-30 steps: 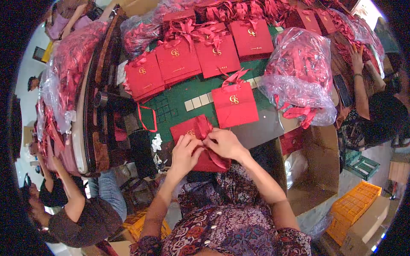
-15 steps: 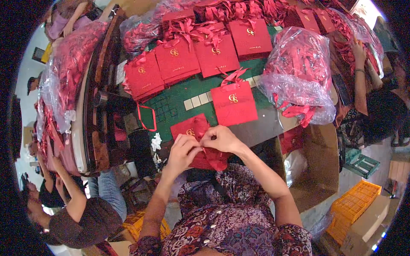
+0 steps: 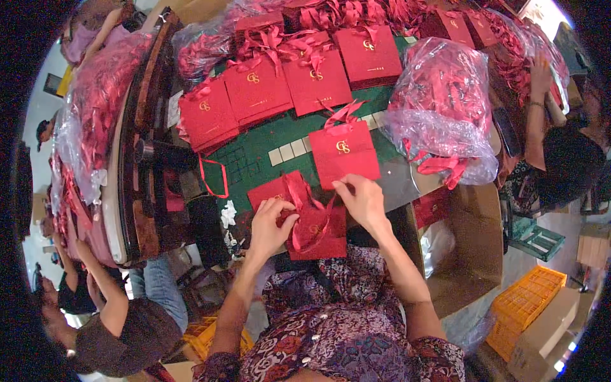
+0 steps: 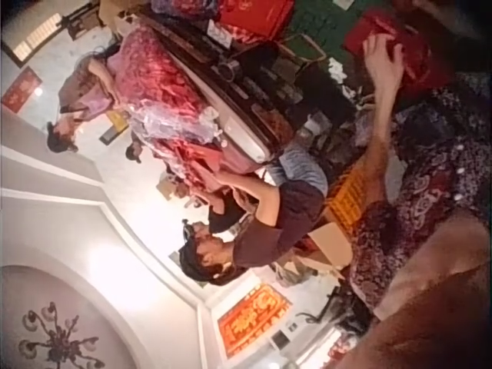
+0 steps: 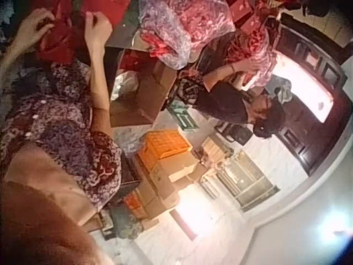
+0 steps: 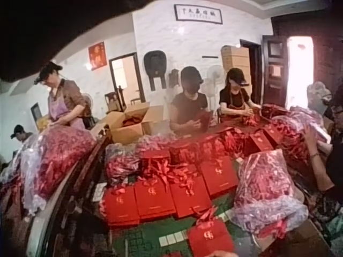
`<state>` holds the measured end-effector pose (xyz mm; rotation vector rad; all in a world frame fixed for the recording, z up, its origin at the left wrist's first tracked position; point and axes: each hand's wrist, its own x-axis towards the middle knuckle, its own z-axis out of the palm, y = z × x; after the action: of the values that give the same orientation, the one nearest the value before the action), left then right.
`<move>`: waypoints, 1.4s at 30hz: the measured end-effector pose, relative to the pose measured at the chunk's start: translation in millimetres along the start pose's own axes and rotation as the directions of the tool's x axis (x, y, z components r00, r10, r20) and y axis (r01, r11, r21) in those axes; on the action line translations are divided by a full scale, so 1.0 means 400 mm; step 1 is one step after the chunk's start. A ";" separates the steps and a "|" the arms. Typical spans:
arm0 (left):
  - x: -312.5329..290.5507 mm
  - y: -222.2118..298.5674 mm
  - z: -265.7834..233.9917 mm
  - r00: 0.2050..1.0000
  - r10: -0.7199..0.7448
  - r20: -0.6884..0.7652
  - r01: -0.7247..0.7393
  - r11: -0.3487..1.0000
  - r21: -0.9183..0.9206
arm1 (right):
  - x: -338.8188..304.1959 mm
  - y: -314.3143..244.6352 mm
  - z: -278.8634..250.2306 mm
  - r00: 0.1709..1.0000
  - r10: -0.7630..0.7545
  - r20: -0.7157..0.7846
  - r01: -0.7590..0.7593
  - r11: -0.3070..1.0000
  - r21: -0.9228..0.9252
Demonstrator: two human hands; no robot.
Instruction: The person sorts paper gift bags and attaches ribbon handles to the bags by hand.
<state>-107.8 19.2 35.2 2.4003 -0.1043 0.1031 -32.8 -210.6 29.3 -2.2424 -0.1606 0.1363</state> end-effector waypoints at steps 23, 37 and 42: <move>0.003 0.048 0.097 0.956 -0.213 -0.204 0.156 0.952 -0.261 | -0.068 0.005 0.062 0.994 0.018 0.107 -0.065 0.889 0.453; -0.012 0.069 0.120 0.967 -0.124 -0.223 0.102 0.989 -0.110 | -0.049 0.052 0.105 0.971 -0.025 0.237 -0.101 0.858 0.503; -0.015 0.070 0.116 0.972 -0.109 -0.207 0.093 0.992 -0.088 | -0.048 0.048 0.101 0.953 0.022 0.301 -0.195 0.807 0.558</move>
<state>-114.5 -32.4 18.8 2.2961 0.1115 0.3009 -56.6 -194.9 -10.0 -1.6012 -0.1188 0.5029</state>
